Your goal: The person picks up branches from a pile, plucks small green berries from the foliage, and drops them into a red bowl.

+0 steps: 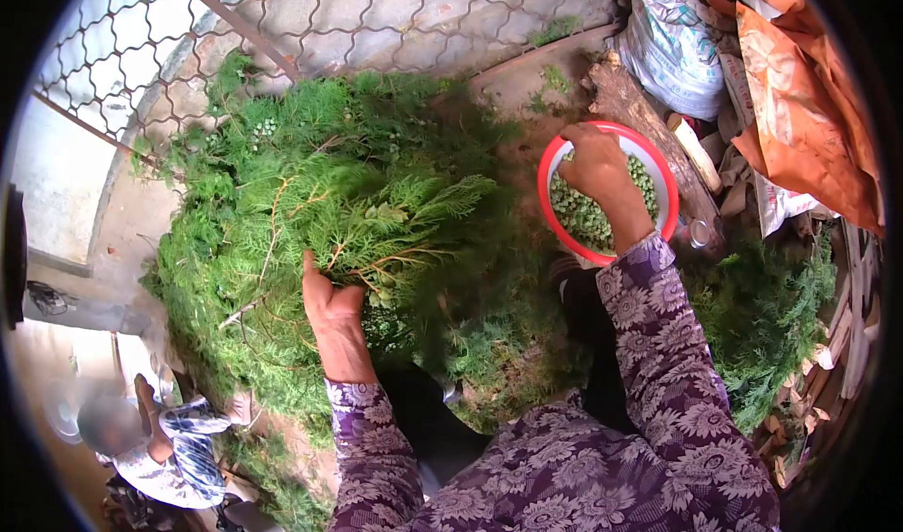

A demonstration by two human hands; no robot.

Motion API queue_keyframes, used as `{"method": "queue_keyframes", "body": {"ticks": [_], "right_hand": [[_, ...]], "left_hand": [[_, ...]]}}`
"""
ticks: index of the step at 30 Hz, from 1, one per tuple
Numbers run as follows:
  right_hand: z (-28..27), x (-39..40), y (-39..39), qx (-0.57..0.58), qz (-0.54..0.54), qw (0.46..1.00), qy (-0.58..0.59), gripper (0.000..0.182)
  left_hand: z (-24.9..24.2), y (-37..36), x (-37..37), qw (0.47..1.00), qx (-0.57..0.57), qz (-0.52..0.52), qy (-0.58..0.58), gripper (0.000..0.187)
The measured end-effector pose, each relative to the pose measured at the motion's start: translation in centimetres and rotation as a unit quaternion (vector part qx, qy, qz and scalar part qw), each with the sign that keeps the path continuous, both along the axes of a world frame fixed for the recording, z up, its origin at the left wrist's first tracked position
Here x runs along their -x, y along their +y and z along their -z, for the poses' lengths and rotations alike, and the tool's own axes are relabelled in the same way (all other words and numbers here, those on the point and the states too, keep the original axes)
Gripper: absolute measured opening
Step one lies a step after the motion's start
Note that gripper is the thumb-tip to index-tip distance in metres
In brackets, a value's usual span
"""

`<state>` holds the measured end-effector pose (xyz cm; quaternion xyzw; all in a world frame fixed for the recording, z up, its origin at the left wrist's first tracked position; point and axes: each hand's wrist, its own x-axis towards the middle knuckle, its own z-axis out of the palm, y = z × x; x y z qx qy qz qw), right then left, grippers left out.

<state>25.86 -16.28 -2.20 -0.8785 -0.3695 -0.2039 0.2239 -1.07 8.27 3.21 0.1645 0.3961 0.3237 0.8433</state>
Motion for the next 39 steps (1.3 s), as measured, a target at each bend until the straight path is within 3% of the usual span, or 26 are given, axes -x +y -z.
{"method": "queue_keyframes", "body": {"ticks": [1,3,4,6,10,13,15,26,28,31,32,34,39], "right_hand": [[-0.9,0.2,0.1,-0.001,0.000,1.000,-0.006,0.028],[-3.1,1.7,0.9,-0.038,-0.012,0.982,0.183,0.030],[-3.2,2.6,1.7,-0.155,-0.086,0.947,0.267,0.027],[-4.9,5.5,3.7,-0.294,-0.216,0.787,0.498,0.022],[-6.4,9.9,5.9,-0.252,-0.277,0.807,0.456,0.020],[-5.7,11.0,7.0,-0.213,-0.312,0.852,0.363,0.020],[-5.6,11.3,7.4,-0.136,-0.317,0.920,0.185,0.021],[-4.9,11.7,7.5,-0.071,-0.326,0.894,0.300,0.024],[-4.8,11.5,7.5,-0.104,-0.347,0.822,0.439,0.024],[-4.0,10.7,7.7,-0.163,-0.377,0.782,0.470,0.021],[-4.3,10.7,7.7,-0.163,-0.376,0.782,0.470,0.021],[-5.3,11.0,7.3,-0.062,-0.317,0.838,0.440,0.020],[-4.4,11.2,7.7,-0.088,-0.304,0.869,0.381,0.022]], "left_hand": [[0.1,-0.1,0.0,1.000,-0.009,0.006,-0.006,0.043],[-0.3,-0.5,-0.3,1.000,-0.005,0.008,-0.021,0.042],[-0.1,-0.6,-0.4,1.000,-0.009,0.020,-0.011,0.042],[0.6,-0.7,-0.3,0.999,-0.015,0.045,-0.007,0.042],[0.6,-1.8,-0.6,0.996,-0.027,0.081,0.004,0.039],[0.8,-2.3,-0.6,0.992,-0.025,0.126,-0.015,0.036],[1.0,-2.4,-0.4,0.990,-0.027,0.135,-0.025,0.034],[1.0,-2.9,0.5,0.981,-0.048,0.189,-0.019,0.027],[0.5,-3.1,0.5,0.980,-0.048,0.192,0.002,0.025],[1.0,-2.8,0.9,0.979,-0.052,0.196,0.007,0.023],[1.0,-2.9,1.0,0.979,-0.052,0.196,0.007,0.023],[0.7,-3.2,1.1,0.979,-0.060,0.195,0.022,0.020],[0.5,-3.5,0.8,0.977,-0.073,0.201,0.019,0.017]]}}
